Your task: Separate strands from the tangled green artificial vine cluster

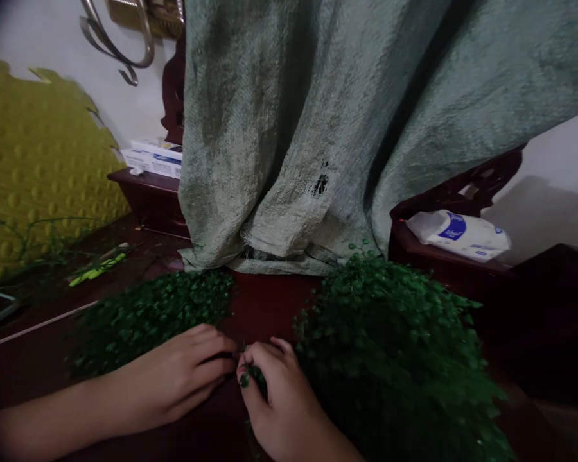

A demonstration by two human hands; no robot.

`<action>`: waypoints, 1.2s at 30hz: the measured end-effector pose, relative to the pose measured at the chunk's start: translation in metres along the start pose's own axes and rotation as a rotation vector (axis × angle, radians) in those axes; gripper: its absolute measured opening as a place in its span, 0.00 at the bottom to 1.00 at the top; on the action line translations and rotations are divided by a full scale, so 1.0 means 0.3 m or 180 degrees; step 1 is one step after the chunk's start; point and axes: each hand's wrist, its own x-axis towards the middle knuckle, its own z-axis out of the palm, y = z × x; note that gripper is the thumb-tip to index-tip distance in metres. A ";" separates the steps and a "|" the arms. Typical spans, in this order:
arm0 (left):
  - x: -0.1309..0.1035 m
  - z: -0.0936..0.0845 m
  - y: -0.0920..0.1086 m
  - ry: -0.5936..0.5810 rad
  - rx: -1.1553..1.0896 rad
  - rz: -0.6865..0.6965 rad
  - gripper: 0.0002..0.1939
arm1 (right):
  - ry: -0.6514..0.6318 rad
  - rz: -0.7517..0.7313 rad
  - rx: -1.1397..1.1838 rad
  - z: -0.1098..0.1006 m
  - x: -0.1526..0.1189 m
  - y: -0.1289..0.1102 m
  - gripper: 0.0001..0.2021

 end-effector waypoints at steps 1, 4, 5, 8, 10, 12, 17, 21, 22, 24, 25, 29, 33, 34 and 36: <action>0.000 0.004 0.005 -0.0020 0.0005 0.0026 0.08 | 0.0000 0.0046 0.0080 0.000 0.000 -0.001 0.06; 0.002 0.007 0.013 0.0045 -0.0005 0.0016 0.08 | 0.0025 0.0190 0.0291 -0.001 -0.002 -0.001 0.06; 0.004 0.005 0.013 0.0070 -0.0012 0.0019 0.08 | 0.0037 0.0218 0.0325 -0.001 -0.002 -0.001 0.06; 0.009 -0.001 0.009 0.0123 -0.0003 0.0051 0.07 | 0.0096 0.0205 0.0296 0.000 -0.005 -0.003 0.07; 0.010 -0.004 0.004 0.0135 0.0009 0.0010 0.07 | 0.0112 0.0204 0.0226 0.000 -0.005 -0.005 0.07; 0.009 -0.005 -0.003 0.0124 0.0026 -0.0070 0.08 | 0.0113 0.0230 0.0166 -0.001 -0.004 -0.007 0.07; 0.002 -0.010 -0.012 -0.0065 0.0088 -0.0006 0.13 | 0.0178 0.0233 0.0190 -0.002 -0.001 -0.004 0.07; 0.000 -0.015 -0.004 -0.0111 0.0233 -0.0003 0.13 | 0.0235 0.0237 0.0192 0.004 -0.001 0.001 0.07; 0.001 -0.015 -0.004 -0.0083 0.0283 -0.0049 0.12 | 0.0271 0.0246 0.0212 0.006 -0.001 0.002 0.07; 0.004 -0.017 -0.009 0.0035 0.0395 -0.0213 0.07 | 0.0360 0.0263 0.0259 0.007 0.001 0.005 0.05; 0.005 -0.019 -0.015 0.0118 0.0474 -0.0317 0.06 | 0.0398 0.0269 0.0279 0.006 0.002 0.006 0.04; 0.006 -0.031 -0.059 0.0309 0.1047 -0.0737 0.12 | 0.0482 0.0335 0.0287 0.001 0.002 0.008 0.04; -0.006 -0.047 -0.101 0.0212 0.1540 -0.1112 0.14 | 0.0527 0.0387 0.0206 -0.005 -0.004 0.005 0.12; -0.009 -0.049 -0.108 0.0226 0.1556 -0.1162 0.14 | 0.0540 0.0385 0.0202 -0.007 -0.004 0.004 0.14; -0.012 -0.051 -0.113 0.0304 0.1469 -0.1172 0.13 | 0.0575 0.0371 0.0211 -0.009 -0.004 0.003 0.16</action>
